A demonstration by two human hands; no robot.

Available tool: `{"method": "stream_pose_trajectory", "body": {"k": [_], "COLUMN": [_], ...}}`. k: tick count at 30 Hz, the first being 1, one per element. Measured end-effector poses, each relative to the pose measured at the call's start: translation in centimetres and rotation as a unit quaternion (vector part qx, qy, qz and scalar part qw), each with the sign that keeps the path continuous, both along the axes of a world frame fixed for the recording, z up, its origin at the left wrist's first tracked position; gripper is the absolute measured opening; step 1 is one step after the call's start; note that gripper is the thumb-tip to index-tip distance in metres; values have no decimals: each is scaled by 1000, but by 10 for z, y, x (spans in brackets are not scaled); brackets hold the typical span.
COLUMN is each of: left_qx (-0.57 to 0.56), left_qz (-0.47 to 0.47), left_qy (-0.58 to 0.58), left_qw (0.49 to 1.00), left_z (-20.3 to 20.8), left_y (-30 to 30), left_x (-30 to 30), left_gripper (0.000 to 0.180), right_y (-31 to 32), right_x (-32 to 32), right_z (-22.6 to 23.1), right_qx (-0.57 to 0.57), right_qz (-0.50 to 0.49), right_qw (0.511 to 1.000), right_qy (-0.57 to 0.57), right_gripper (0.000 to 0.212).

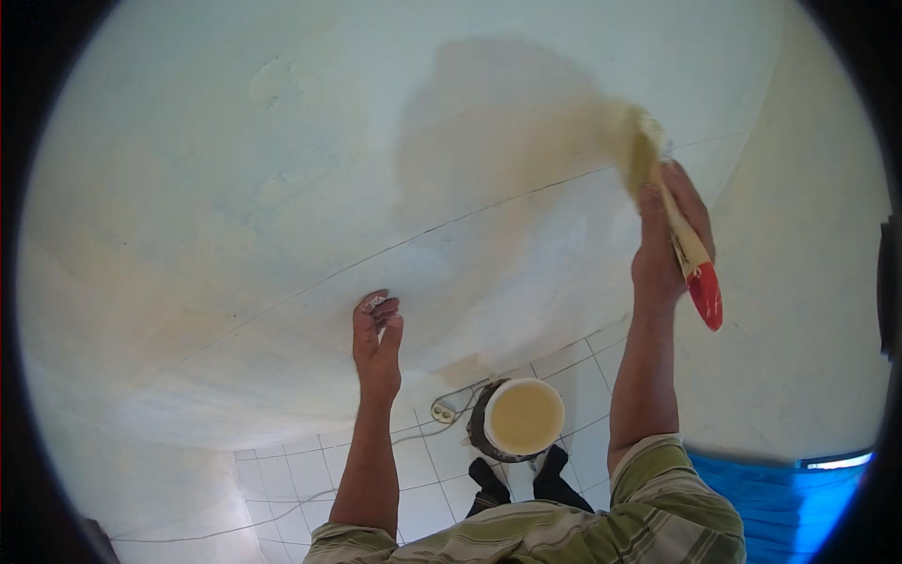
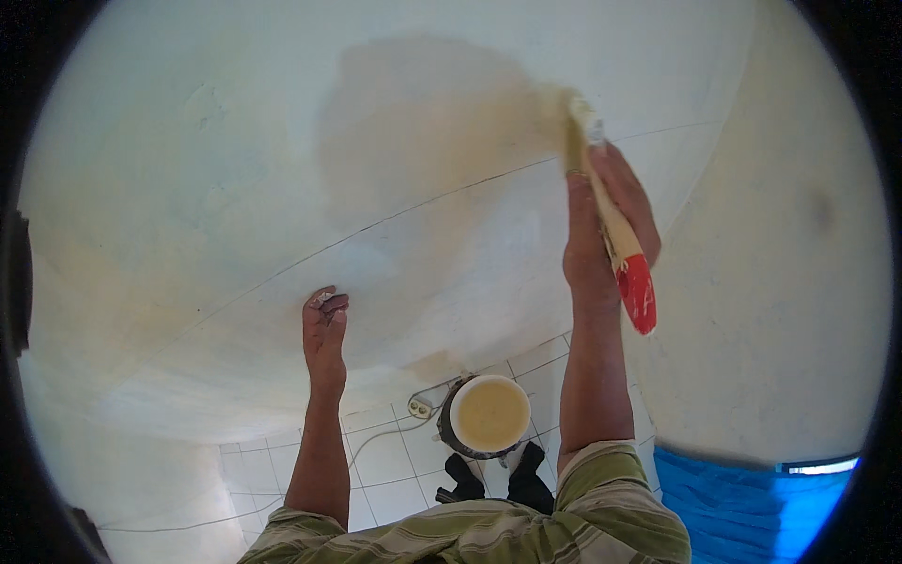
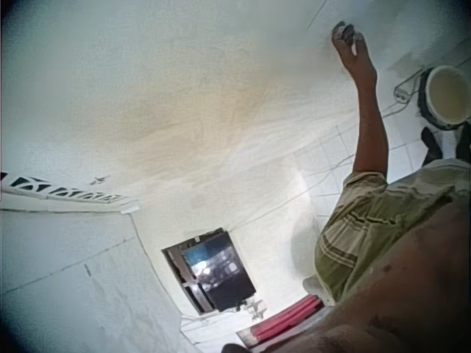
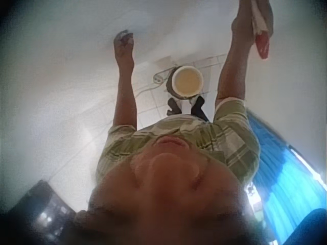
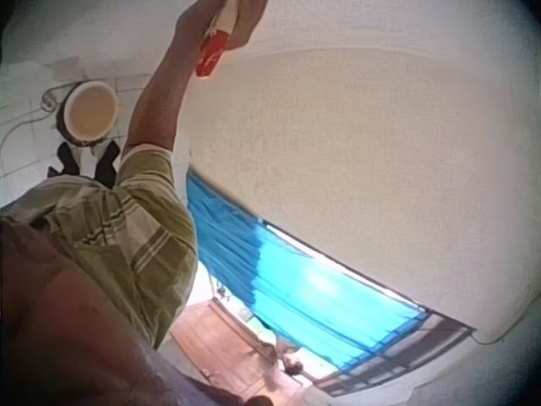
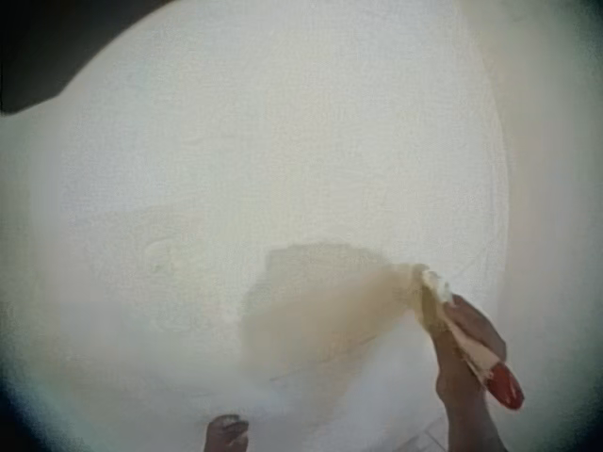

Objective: The person paints a wall with white paint using a paintbrush, dipping the brush into a paint bucket and applying paint to the wall.

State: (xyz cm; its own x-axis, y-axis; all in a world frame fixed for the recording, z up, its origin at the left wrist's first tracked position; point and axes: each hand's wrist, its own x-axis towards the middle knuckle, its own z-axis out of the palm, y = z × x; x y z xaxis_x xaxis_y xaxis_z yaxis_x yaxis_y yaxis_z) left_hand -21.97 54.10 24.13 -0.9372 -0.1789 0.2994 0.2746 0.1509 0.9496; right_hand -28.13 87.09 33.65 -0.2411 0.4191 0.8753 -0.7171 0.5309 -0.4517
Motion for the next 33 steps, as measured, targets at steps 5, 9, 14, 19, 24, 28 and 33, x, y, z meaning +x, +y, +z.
{"method": "stream_pose_trajectory", "body": {"k": [5,9,14,19,24,28,33], "left_qx": [-5,-2,11,6,-5,-11,-26], "left_qz": [1,13,-2,4,17,16,-5], "left_qy": [-1,6,12,20,4,13,16], "left_qw": [1000,1000,1000,1000,1000,1000,1000], "left_z": [3,-3,-3,-3,0,-5,-2], "left_y": [5,0,5,1,5,-1,2], "left_x": [1,2,0,0,-1,-3,-2], "left_gripper": [41,39,38,38,39,39,41], "right_y": [-11,-81,-97,-5,46,19,-72], "right_x": [0,17,35,-14,-17,-13,9], "right_z": [-1,3,5,-17,-7,-5,8], "right_qx": [0,139,75,36,-31,-25,105], "right_qz": [-53,69,354,101,-14,-43,34], "right_qw": [999,988,932,994,999,999,993], "right_qy": [3,-8,-11,-33,-2,-13,39], "right_gripper": [24,30,37,34,27,27,31]}}
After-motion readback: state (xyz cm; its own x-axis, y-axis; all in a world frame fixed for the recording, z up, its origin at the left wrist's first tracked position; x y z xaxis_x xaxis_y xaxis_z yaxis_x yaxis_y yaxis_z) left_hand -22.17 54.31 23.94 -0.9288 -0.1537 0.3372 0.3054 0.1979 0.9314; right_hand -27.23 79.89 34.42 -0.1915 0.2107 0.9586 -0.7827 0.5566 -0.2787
